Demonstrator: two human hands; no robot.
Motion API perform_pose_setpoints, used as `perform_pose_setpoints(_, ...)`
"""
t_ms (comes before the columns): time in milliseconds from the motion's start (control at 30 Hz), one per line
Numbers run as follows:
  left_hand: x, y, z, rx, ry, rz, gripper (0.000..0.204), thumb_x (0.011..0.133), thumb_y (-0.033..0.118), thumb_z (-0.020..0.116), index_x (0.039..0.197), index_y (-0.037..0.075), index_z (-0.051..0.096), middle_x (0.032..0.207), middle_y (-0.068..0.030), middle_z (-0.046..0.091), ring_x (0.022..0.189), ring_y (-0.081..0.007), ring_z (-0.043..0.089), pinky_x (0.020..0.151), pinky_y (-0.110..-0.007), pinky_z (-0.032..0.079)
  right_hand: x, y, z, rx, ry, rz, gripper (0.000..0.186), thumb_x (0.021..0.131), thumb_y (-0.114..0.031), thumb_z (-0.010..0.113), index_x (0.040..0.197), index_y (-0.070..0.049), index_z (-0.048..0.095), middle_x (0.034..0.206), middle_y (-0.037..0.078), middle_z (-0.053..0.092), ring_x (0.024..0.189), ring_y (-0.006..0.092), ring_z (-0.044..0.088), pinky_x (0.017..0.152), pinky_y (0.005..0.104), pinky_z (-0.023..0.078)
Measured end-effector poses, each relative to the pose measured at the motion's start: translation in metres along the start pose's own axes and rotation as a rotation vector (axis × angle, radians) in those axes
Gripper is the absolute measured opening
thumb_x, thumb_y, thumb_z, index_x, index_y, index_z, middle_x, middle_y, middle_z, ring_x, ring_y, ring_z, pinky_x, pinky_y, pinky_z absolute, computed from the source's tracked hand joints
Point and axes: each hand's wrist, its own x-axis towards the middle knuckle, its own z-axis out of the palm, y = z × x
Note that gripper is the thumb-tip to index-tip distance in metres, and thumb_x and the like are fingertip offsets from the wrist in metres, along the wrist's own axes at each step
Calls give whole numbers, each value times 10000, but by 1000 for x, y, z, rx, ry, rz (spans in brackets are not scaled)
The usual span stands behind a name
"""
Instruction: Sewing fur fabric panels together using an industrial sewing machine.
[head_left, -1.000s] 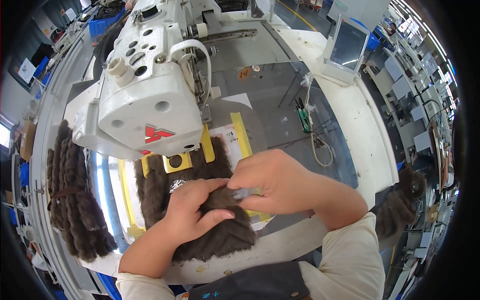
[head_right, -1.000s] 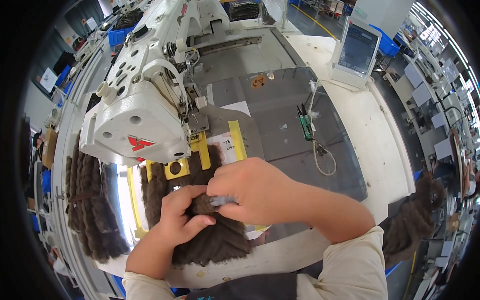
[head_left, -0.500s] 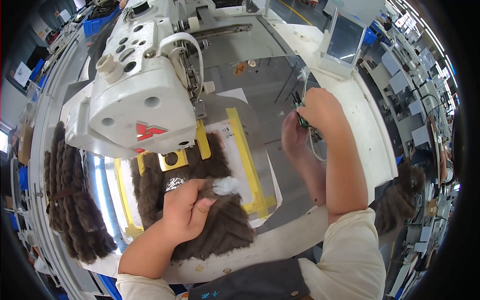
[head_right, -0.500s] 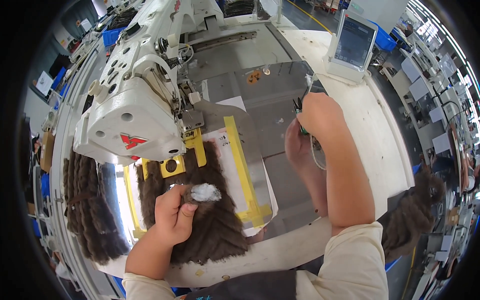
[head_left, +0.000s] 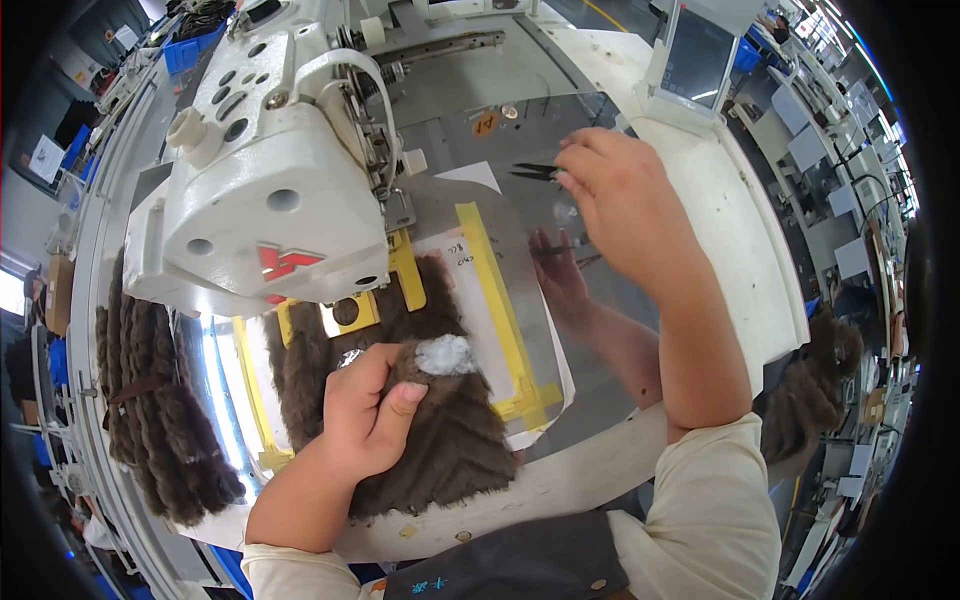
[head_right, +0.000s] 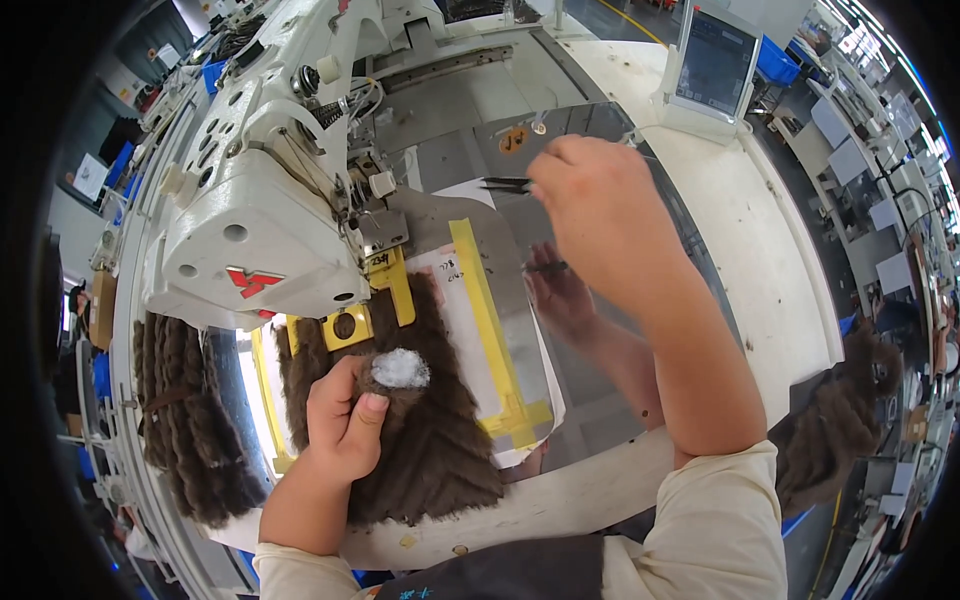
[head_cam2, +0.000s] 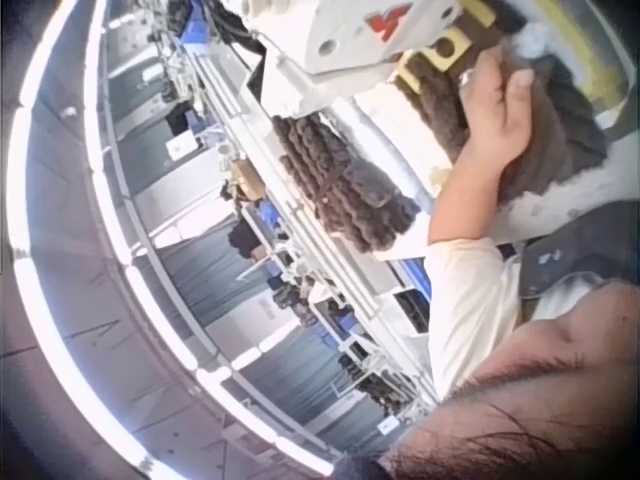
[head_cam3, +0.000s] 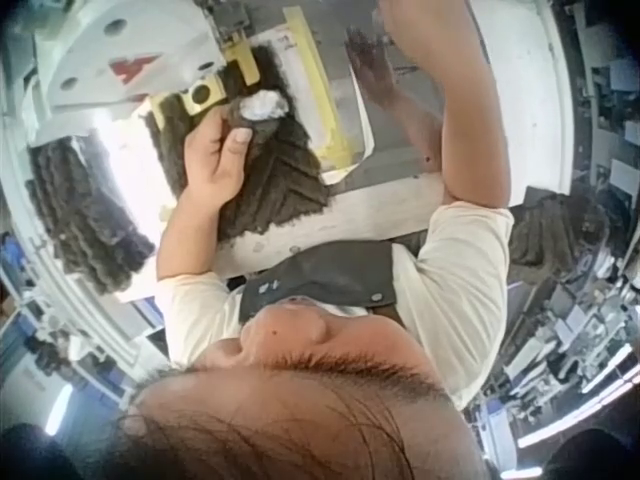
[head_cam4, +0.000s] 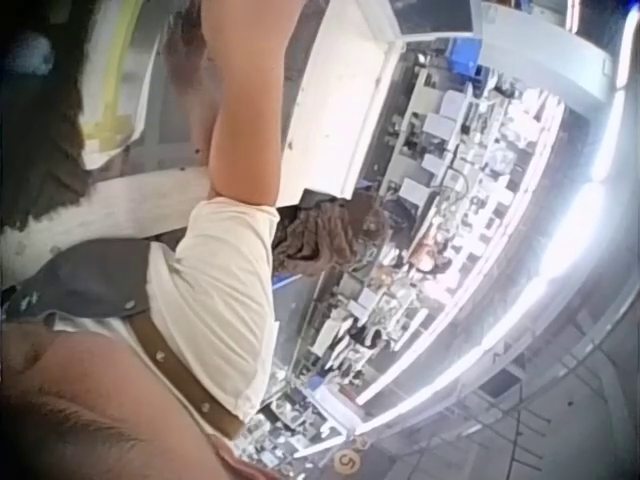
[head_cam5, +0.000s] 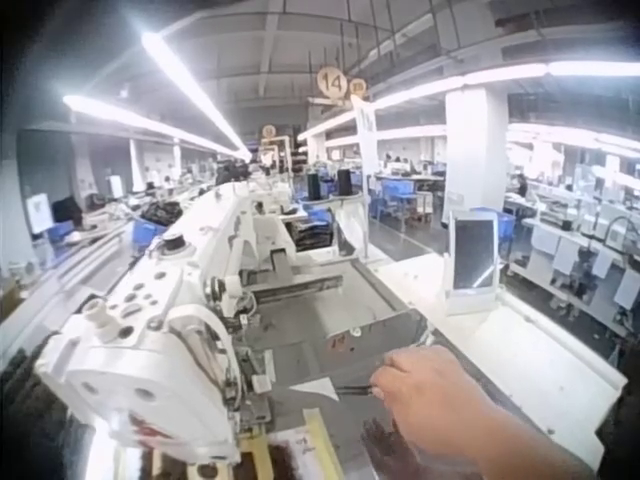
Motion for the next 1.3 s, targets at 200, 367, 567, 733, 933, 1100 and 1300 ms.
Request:
perform_pose_setpoints(200, -1, -1, -1, -3, 7, -10, 183, 993, 115, 654, 1105, -29, 644, 821, -123, 670, 686, -209, 645, 682, -288, 527, -10, -34, -11, 552, -224, -51, 173, 978, -188, 637, 1091, -69, 692, 855, 162, 665, 866, 405, 664, 753, 487, 515)
perform_pose_setpoints(367, 1, 0, -1, -6, -9, -9, 193, 1005, 114, 640, 1131, -33, 652, 825, -116, 682, 695, -174, 646, 693, -275, 527, -15, -52, -46, 484, -377, -215, 258, 907, -248, 740, 1129, -137, 669, 870, 77, 645, 767, 318, 661, 639, 420, 509)
perform_pose_setpoints(567, 2, 5, -3, -97, -75, -133, 284, 1050, 202, 581, 1139, -63, 628, 934, -64, 713, 834, -118, 617, 786, -272, 507, -16, -57, -57, 343, -324, -348, 267, 857, -250, 781, 1083, -166, 667, 819, 23, 547, 687, 218, 605, 562, 351, 458)
perform_pose_setpoints(733, 2, 8, -4, -90, -62, -136, 280, 1049, 191, 574, 1147, -67, 627, 940, -64, 714, 838, -120, 621, 789, -273, 506, -16, -61, -55, 390, -226, -310, 316, 716, -225, 829, 1015, -148, 768, 787, 27, 578, 627, 256, 595, 560, 361, 468)
perform_pose_setpoints(933, 2, 0, -2, -43, -20, -23, 182, 1006, 92, 636, 1130, -41, 652, 836, -94, 687, 713, -158, 640, 700, -263, 517, -18, -56, -49, 427, -176, -360, 170, 788, -166, 769, 949, -154, 716, 774, 9, 547, 651, 224, 609, 533, 350, 450)
perform_pose_setpoints(1100, 3, 2, -1, -51, -71, -16, 181, 991, 91, 661, 1122, -34, 653, 825, -89, 682, 701, -166, 641, 685, -272, 522, -23, -61, -37, 490, -165, -375, 87, 793, -151, 712, 878, -148, 694, 759, 9, 535, 639, 226, 607, 527, 353, 453)
perform_pose_setpoints(1300, 4, 8, -2, 26, -100, 23, 175, 974, 87, 686, 1106, -24, 659, 804, -96, 674, 661, -173, 631, 639, -278, 520, -26, -76, -31, 440, -236, -479, 41, 782, -132, 661, 787, -128, 620, 762, 14, 517, 638, 219, 611, 547, 349, 490)
